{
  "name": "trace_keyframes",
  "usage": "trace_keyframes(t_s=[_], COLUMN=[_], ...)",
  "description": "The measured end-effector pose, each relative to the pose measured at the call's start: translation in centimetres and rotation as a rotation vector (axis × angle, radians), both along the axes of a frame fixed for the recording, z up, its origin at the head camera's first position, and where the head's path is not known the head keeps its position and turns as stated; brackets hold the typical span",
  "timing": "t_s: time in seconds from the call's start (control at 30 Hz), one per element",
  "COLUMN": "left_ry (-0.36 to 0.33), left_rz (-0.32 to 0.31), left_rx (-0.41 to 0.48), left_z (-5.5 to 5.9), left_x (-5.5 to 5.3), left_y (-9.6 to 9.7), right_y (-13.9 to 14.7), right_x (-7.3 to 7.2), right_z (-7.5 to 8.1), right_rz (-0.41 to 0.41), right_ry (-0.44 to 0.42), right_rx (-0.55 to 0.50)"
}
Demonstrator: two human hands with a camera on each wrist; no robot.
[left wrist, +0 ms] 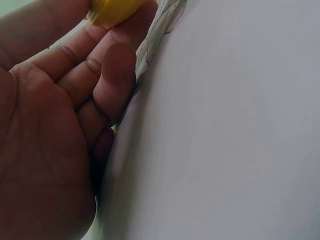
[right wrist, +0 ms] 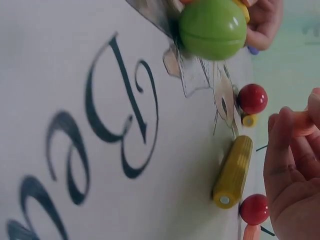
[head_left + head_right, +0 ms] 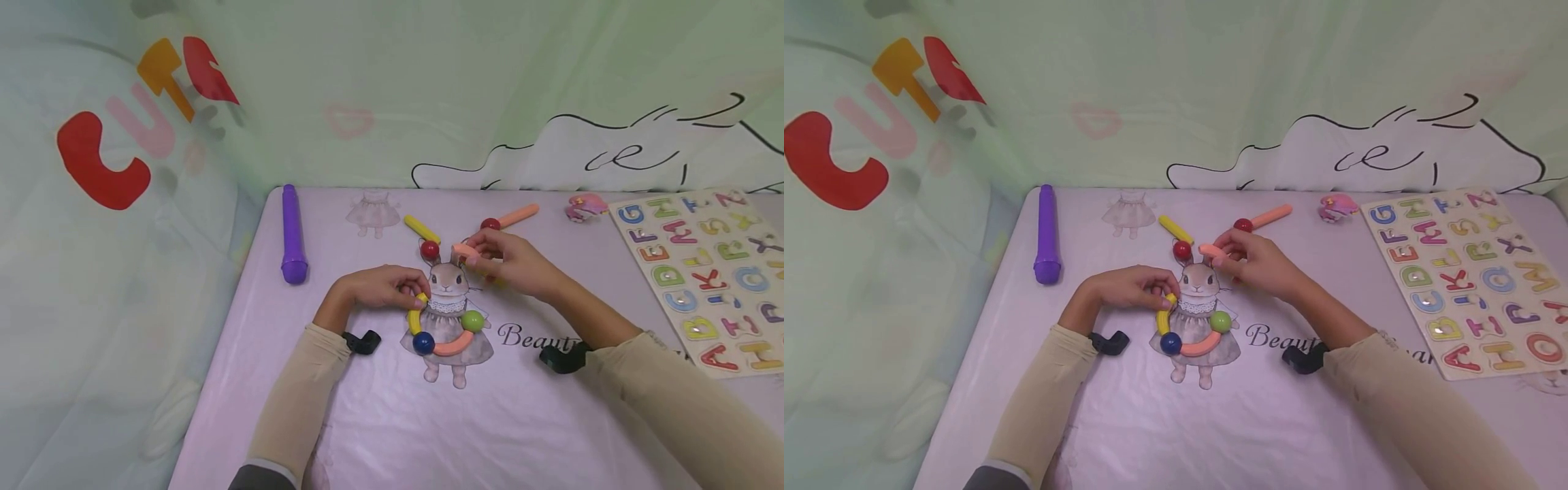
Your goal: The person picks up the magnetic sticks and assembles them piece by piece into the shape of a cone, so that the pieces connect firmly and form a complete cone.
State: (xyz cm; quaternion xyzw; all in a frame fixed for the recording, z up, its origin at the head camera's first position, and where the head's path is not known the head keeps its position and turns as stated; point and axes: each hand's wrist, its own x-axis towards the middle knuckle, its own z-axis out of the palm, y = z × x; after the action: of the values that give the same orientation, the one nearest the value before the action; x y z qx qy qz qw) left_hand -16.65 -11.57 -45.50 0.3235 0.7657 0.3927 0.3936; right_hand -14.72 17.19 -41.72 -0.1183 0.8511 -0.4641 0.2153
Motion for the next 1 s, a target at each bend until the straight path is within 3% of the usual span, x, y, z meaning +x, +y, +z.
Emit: trace_keyframes(t_s=[0.23,0.67,1.0], left_ry=[-0.001,0.002,0.02], left_rz=[-0.007,-0.011,-0.018], left_rx=[0.009,0.008,0.021], left_z=[0.0,0.0,-0.1], left_x=[-0.1,-0.1,-0.2], left_y=[0.0,-0.1,-0.1], right_y=[-0.4,-0.9,-1.0], right_x=[1.4,2.6,2.9], right_z=[-0.4,-2.0,-2.8], right_rz=[0.023,0.002,0.001], right_ry=[-0.07,-0.131,-0.093], right_rx=[-0.067,0.0,0.032])
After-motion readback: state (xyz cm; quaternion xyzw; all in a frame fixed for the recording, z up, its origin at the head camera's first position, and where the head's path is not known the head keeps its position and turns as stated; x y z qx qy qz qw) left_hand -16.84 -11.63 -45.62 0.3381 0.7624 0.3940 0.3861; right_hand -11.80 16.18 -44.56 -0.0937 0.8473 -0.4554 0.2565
